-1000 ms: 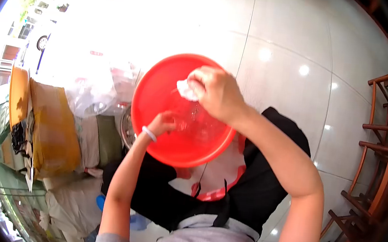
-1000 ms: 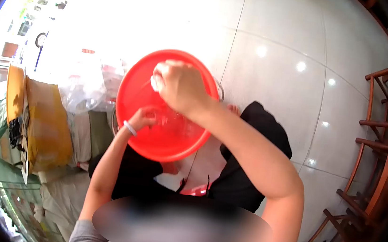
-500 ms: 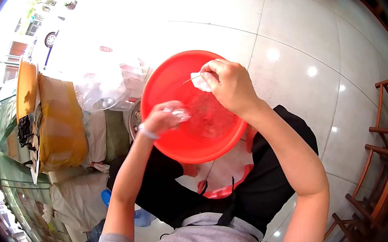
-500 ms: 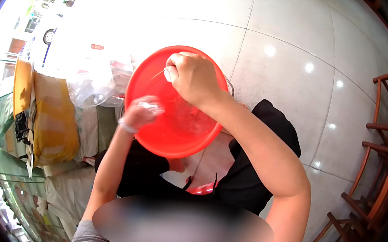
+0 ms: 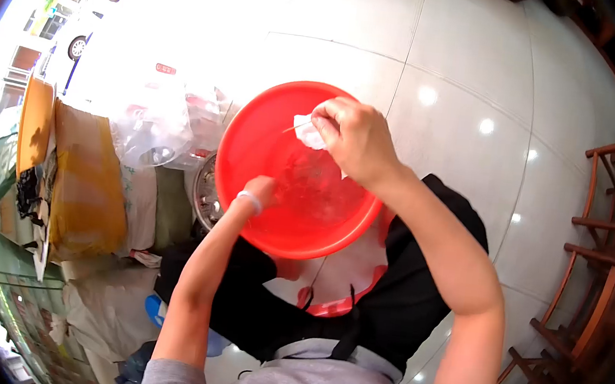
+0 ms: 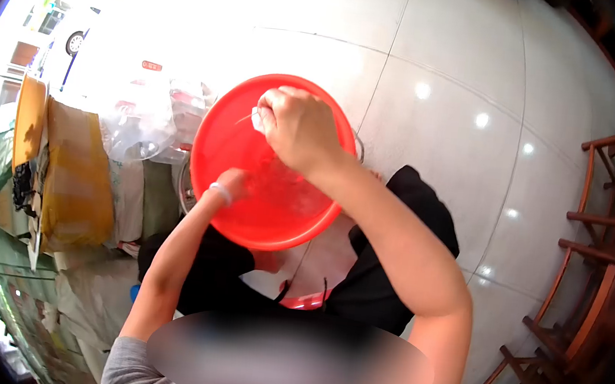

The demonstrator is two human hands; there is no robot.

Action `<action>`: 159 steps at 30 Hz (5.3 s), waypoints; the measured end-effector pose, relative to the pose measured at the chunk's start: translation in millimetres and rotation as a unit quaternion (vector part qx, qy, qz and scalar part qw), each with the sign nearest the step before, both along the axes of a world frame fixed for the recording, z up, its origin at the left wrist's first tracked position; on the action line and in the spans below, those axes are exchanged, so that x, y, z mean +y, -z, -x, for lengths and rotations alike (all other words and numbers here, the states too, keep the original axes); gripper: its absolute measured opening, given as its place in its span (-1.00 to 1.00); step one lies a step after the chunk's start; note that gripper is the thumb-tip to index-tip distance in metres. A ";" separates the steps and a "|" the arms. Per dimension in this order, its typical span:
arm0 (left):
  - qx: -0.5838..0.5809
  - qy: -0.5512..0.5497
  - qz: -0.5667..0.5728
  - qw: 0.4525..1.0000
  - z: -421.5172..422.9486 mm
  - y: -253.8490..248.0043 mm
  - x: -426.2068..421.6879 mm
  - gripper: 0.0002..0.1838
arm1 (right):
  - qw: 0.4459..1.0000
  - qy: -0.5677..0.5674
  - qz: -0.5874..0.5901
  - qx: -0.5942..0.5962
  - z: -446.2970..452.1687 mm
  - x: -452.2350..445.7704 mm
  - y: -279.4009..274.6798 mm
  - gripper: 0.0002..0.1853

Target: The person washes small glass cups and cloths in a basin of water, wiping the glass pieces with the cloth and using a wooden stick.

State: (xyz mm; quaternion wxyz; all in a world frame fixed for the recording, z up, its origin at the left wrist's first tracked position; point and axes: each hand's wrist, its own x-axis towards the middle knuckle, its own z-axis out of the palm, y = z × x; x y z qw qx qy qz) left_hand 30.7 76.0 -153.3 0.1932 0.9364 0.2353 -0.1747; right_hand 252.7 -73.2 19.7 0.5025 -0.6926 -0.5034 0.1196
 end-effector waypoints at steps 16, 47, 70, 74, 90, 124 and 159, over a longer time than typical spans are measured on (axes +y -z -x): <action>-0.294 -0.209 0.189 0.913 28.1 -118.2 48.9 -0.66 | 0.999 -0.029 0.039 0.002 14.7 17.9 3.1 -0.94; -0.418 -0.468 0.155 0.763 103.1 -9.7 141.6 -0.86 | 0.992 -0.043 0.117 -0.003 21.5 42.3 9.4 -0.95; 0.182 0.072 0.017 0.981 -87.0 257.7 -34.2 -0.72 | 0.995 0.028 0.095 0.033 -26.8 -15.1 12.5 -0.96; 0.174 -0.023 0.026 0.984 -91.4 241.8 -34.0 -0.71 | 0.996 0.028 0.081 0.021 -31.6 -16.1 8.5 -0.96; 0.017 -0.254 0.623 0.740 -92.9 -1.1 12.5 -0.73 | 0.999 0.022 0.036 0.009 -20.6 -10.7 3.6 -0.95; -0.201 -0.384 0.834 0.341 -23.4 -91.3 -33.0 -0.59 | 0.970 -0.023 0.057 0.235 15.0 19.6 28.5 -0.85; -0.431 -0.323 0.298 0.788 -29.8 -116.4 -49.4 -0.61 | 0.884 -0.046 0.017 0.466 37.8 15.1 18.4 -0.86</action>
